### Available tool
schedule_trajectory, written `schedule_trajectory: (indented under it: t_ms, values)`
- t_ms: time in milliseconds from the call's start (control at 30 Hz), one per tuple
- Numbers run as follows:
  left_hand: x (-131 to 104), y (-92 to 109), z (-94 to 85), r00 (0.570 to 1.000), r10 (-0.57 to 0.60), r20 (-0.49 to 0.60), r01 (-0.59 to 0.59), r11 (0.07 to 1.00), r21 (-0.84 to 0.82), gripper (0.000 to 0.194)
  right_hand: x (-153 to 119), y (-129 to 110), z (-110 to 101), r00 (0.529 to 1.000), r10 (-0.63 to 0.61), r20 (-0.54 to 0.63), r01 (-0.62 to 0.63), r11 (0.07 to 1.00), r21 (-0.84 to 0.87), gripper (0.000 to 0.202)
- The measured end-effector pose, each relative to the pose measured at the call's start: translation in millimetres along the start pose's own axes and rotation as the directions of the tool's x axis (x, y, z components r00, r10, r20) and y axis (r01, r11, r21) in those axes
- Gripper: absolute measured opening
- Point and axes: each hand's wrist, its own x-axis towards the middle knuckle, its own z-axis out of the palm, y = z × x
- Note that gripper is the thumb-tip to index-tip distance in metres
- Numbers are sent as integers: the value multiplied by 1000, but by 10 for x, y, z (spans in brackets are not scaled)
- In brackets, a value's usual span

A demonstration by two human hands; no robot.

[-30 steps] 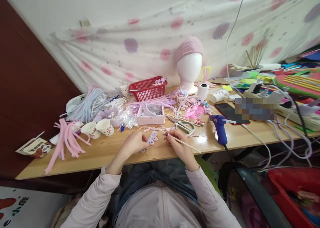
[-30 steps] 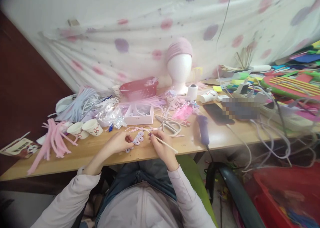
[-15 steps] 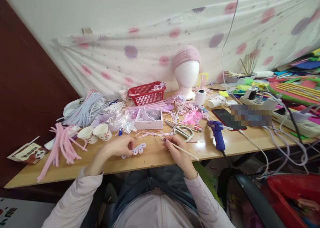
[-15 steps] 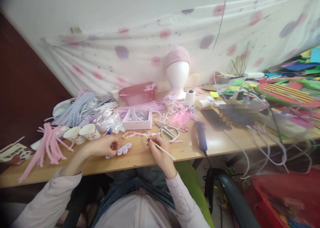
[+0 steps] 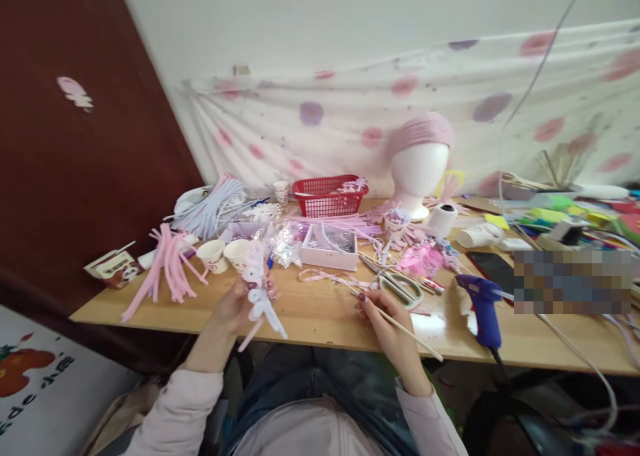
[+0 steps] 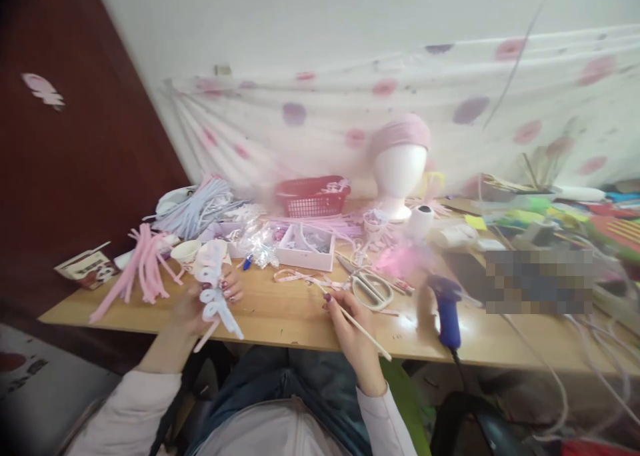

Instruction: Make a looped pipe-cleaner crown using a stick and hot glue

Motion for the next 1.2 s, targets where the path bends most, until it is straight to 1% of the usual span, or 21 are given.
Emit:
schedule_trajectory:
  t_ms: [133, 233, 300, 367, 400, 433, 533, 600, 633, 667, 700, 733, 800, 867, 900, 933, 967, 1000, 1067, 1133, 1200]
  values:
    - [7, -160, 164, 999, -49, 12, 50, 975, -215, 49, -27, 16, 12, 999, -13, -49, 12, 1000, -27, 38]
    - [-9, -237, 209, 994, -98, 49, 109, 939, -327, 44, -122, 26, 7, 985, -28, -169, 15, 997, -80, 36]
    - [-18, -296, 217, 990, -123, 71, 141, 913, -382, 43, -179, 13, -29, 964, -33, -265, -2, 991, -130, 32]
    - [-20, -376, 211, 987, -137, 88, 162, 891, -425, 46, -192, -24, -91, 943, -80, -323, 1, 971, -238, 30]
    - [-18, -422, 203, 985, -141, 95, 169, 881, -442, 47, -173, -48, -127, 940, -125, -317, 19, 948, -316, 29]
    - [-15, -471, 192, 984, -146, 102, 177, 872, -456, 48, -139, -73, -163, 942, -180, -283, 56, 916, -398, 26]
    - [-2, -594, 160, 979, -165, 122, 204, 851, -484, 43, 50, -112, -255, 942, -316, -111, 202, 800, -565, 17]
    - [10, -620, 163, 974, -196, 110, 225, 848, -480, 35, 209, -85, -306, 945, -327, 1, 255, 736, -627, 20]
    - [18, -613, 177, 973, -218, 81, 230, 853, -468, 32, 284, -57, -332, 950, -310, 48, 263, 705, -659, 24]
    - [30, -594, 200, 968, -246, 44, 239, 863, -445, 28, 349, -27, -360, 956, -279, 88, 261, 679, -686, 29]
    - [47, -569, 231, 965, -260, -21, 227, 876, -425, 25, 399, -1, -390, 962, -249, 113, 254, 662, -705, 33]
    - [69, -542, 268, 960, -266, -84, 210, 888, -409, 22, 430, 15, -418, 967, -227, 112, 237, 658, -715, 35]
    - [128, -501, 345, 940, -267, -213, 173, 910, -376, 19, 432, -12, -457, 979, -204, 25, 159, 676, -720, 33]
    - [193, -493, 408, 916, -265, -303, 152, 924, -350, 20, 369, -135, -438, 976, -158, -148, 13, 728, -685, 28]
    - [220, -500, 432, 905, -264, -334, 147, 930, -337, 20, 327, -225, -395, 967, -105, -233, -68, 773, -631, 26]
    - [241, -511, 452, 901, -265, -342, 152, 934, -323, 22, 288, -325, -328, 954, -65, -292, -108, 836, -539, 22]
    - [255, -522, 470, 902, -269, -337, 165, 937, -307, 22, 257, -423, -241, 946, -52, -320, -105, 885, -454, 19]
    - [263, -530, 489, 903, -278, -328, 184, 940, -288, 23, 240, -509, -141, 954, -25, -297, -99, 915, -392, 13]
    - [267, -530, 534, 896, -301, -326, 233, 944, -232, 23, 247, -618, 65, 992, -10, -125, -28, 955, -296, 7]
    - [265, -511, 587, 877, -306, -371, 266, 951, -158, 23, 292, -636, 221, 1000, 16, 8, -14, 972, -234, 6]
    - [265, -486, 636, 861, -304, -409, 281, 953, -117, 24, 338, -598, 299, 995, 70, 71, -53, 973, -226, 12]
